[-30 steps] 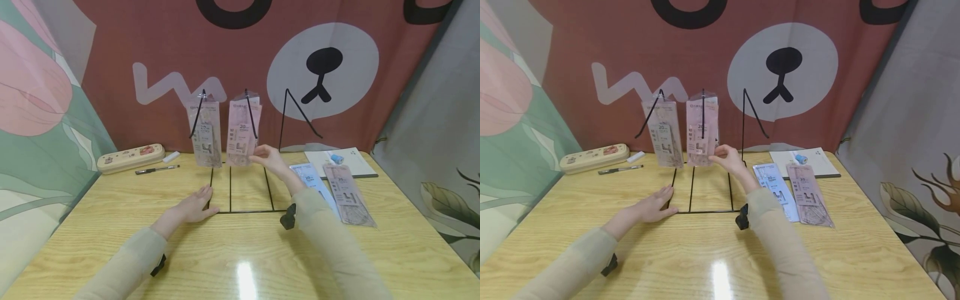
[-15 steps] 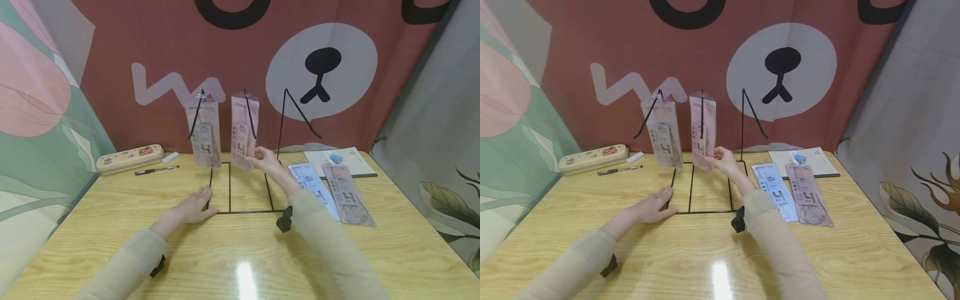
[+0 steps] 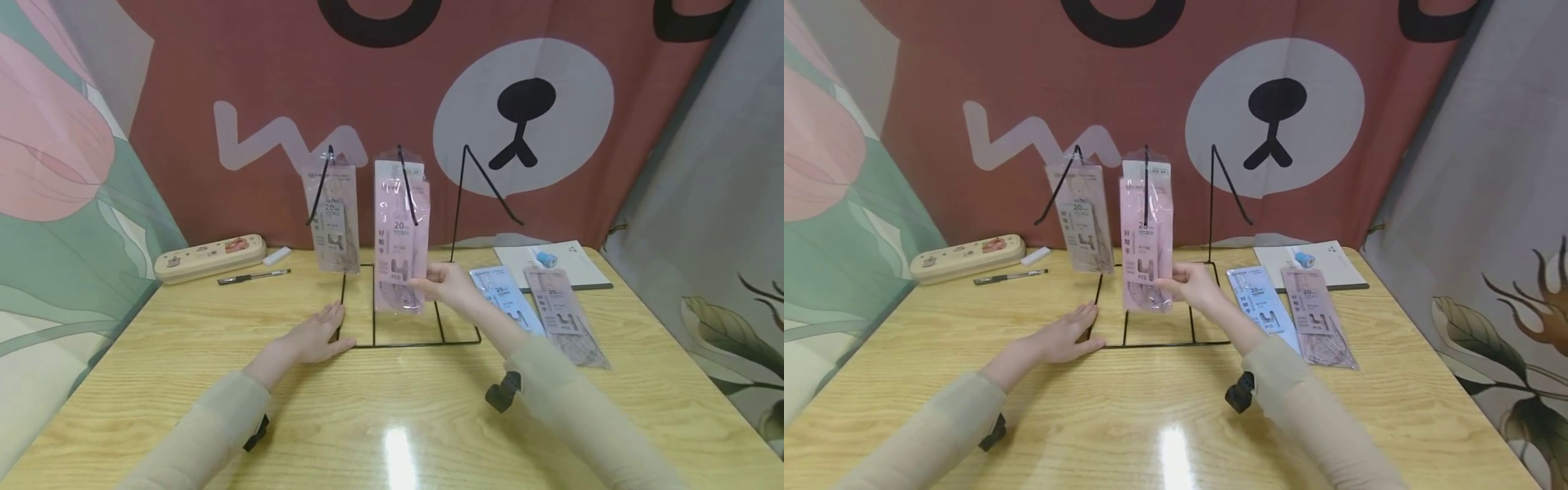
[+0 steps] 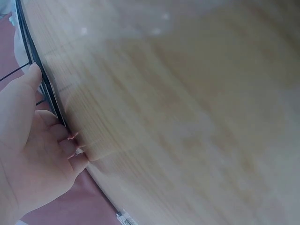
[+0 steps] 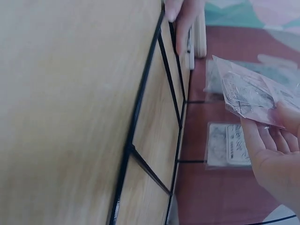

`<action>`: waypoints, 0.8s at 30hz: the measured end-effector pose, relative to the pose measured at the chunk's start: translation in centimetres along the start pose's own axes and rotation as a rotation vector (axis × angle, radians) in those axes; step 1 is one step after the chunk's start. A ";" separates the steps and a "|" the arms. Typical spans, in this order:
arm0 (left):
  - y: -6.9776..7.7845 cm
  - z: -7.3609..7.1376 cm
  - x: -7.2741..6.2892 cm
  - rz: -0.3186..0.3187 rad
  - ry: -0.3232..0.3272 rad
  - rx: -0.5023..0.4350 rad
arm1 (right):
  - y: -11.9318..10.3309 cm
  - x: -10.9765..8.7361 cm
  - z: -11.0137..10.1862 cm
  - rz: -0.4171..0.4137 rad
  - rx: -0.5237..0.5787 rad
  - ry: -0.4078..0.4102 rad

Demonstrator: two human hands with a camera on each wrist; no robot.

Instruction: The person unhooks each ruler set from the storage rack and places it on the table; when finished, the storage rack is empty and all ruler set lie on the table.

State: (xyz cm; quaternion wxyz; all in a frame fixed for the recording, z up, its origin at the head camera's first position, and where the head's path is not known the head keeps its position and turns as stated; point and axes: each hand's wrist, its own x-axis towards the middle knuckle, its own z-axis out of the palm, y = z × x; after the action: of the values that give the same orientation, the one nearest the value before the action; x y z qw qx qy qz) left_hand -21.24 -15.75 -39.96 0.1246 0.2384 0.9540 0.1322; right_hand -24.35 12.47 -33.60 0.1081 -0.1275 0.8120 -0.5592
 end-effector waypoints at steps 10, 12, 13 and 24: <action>0.0 -0.1 -0.1 -0.017 -0.011 0.000 | 0.1 -6.5 -0.1 -0.024 -0.024 -0.091; 0.0 -0.2 -0.2 -0.020 -0.014 -0.007 | 0.1 -7.7 -0.1 -0.026 -0.028 -0.108; 0.0 -0.3 -0.2 -0.022 -0.016 -0.007 | 0.0 -8.3 -0.1 -0.030 -0.033 -0.115; 0.3 -0.4 -0.3 -0.005 -0.019 -0.009 | 0.3 -13.7 -1.4 -0.039 -0.037 -0.205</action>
State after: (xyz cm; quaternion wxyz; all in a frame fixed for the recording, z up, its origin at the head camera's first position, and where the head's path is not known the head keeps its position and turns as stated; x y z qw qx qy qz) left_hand -20.98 -15.72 -39.48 0.1353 0.2366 0.9528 0.1340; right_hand -11.88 18.30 -32.89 0.1774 -0.2018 0.8043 -0.5299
